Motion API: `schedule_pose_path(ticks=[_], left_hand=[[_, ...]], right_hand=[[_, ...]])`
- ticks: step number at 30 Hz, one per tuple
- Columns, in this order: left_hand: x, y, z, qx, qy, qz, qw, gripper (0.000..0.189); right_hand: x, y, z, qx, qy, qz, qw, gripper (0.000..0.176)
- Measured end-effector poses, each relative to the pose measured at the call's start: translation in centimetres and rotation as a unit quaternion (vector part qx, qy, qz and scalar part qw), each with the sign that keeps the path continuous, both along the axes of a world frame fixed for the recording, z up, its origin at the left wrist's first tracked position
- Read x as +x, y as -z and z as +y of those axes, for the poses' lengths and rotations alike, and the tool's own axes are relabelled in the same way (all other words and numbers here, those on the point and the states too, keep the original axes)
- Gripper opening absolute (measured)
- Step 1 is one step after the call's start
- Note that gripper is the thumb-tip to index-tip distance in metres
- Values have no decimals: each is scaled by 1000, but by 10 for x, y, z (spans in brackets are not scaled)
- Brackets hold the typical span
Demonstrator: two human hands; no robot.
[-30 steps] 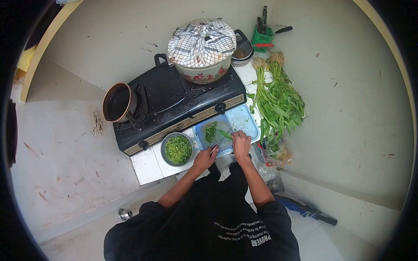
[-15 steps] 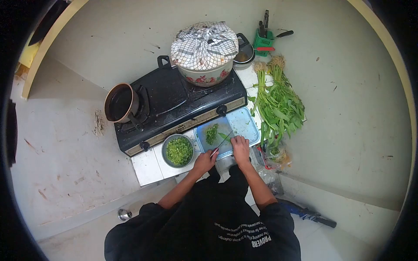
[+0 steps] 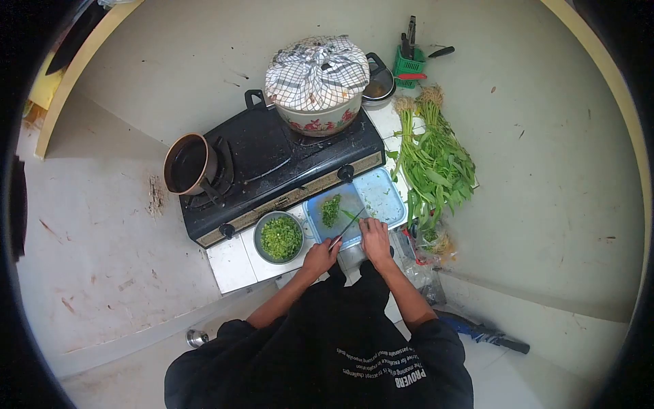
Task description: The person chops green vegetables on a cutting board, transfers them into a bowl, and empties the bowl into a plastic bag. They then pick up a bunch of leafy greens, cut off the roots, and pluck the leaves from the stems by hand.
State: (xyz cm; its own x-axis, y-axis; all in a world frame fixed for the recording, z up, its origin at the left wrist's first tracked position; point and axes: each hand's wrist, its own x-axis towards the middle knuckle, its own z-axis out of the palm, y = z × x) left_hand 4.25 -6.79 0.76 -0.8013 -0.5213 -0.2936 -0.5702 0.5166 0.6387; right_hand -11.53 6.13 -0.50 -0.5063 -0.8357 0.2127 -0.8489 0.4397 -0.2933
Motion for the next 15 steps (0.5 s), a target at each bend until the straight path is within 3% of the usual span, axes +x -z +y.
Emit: schedule_pose_path(ticks=[15], left_hand=[[6,3,4,19,-27,20,999,42]], right_hand=[[23,6,-13,38,84,25,995,34]])
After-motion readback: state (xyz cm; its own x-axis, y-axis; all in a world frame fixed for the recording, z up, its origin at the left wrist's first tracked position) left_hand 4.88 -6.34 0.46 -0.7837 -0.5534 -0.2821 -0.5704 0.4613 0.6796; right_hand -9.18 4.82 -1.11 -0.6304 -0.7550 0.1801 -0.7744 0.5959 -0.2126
